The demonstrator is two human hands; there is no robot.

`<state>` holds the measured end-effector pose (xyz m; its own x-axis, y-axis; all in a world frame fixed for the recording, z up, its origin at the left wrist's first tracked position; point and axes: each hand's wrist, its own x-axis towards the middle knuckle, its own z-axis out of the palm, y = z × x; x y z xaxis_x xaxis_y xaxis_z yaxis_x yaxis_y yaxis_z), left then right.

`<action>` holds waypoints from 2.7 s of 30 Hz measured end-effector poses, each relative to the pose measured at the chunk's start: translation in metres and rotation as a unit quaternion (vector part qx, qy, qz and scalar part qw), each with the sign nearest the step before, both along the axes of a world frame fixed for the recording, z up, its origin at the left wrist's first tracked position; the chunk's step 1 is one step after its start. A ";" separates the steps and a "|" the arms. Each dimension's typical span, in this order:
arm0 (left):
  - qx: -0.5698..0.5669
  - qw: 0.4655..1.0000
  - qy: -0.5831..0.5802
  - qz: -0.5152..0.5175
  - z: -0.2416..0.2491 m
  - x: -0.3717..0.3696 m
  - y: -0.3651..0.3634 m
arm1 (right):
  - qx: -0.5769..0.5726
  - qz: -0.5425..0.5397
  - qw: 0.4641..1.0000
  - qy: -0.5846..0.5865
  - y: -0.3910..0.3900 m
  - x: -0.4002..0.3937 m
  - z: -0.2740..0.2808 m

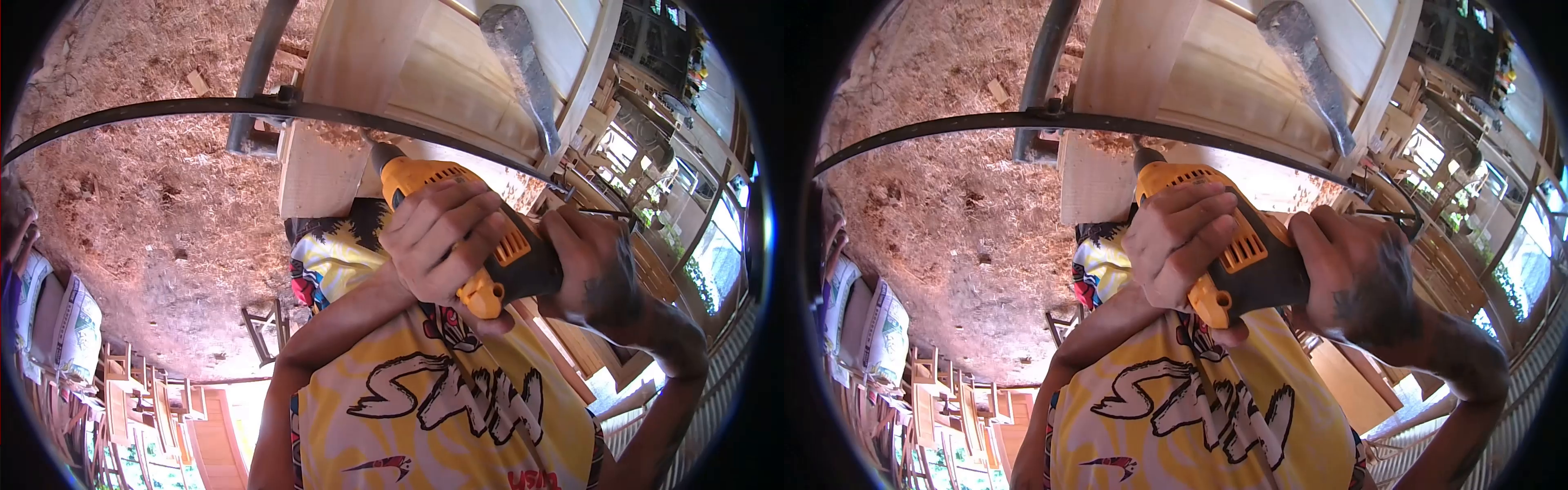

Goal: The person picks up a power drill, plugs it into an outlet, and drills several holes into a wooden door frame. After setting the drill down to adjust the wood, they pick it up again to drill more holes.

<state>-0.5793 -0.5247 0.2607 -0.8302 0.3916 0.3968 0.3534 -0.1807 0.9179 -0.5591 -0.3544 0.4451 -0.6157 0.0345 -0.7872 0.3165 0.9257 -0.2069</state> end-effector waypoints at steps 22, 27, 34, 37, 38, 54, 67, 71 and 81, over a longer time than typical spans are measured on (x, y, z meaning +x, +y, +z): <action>0.033 0.999 -0.005 0.002 0.032 -0.004 -0.010 | -0.031 0.012 0.997 0.063 -0.007 0.010 0.029; 0.065 0.998 -0.010 0.008 0.079 0.003 -0.005 | -0.051 -0.007 0.995 0.084 -0.007 0.030 0.076; 0.049 0.999 0.013 0.010 0.085 0.019 -0.026 | -0.051 -0.031 0.985 0.160 -0.028 0.070 0.066; 0.055 0.998 0.012 0.040 0.080 0.023 -0.035 | -0.064 -0.047 0.988 0.134 -0.043 0.065 0.062; 0.057 0.997 0.013 0.045 0.077 0.023 -0.038 | -0.065 -0.041 0.988 0.136 -0.045 0.065 0.060; 0.061 0.998 0.010 0.032 0.057 0.019 -0.062 | -0.053 -0.020 0.992 0.116 -0.068 0.056 0.049; 0.070 0.997 -0.009 0.034 0.049 0.011 -0.069 | -0.043 -0.007 0.993 0.111 -0.078 0.041 0.046; 0.082 0.996 -0.013 0.041 0.049 0.010 -0.071 | -0.041 -0.003 0.994 0.102 -0.081 0.040 0.049; 0.091 0.995 -0.011 0.035 0.046 0.007 -0.073 | -0.034 -0.001 0.996 0.087 -0.089 0.035 0.049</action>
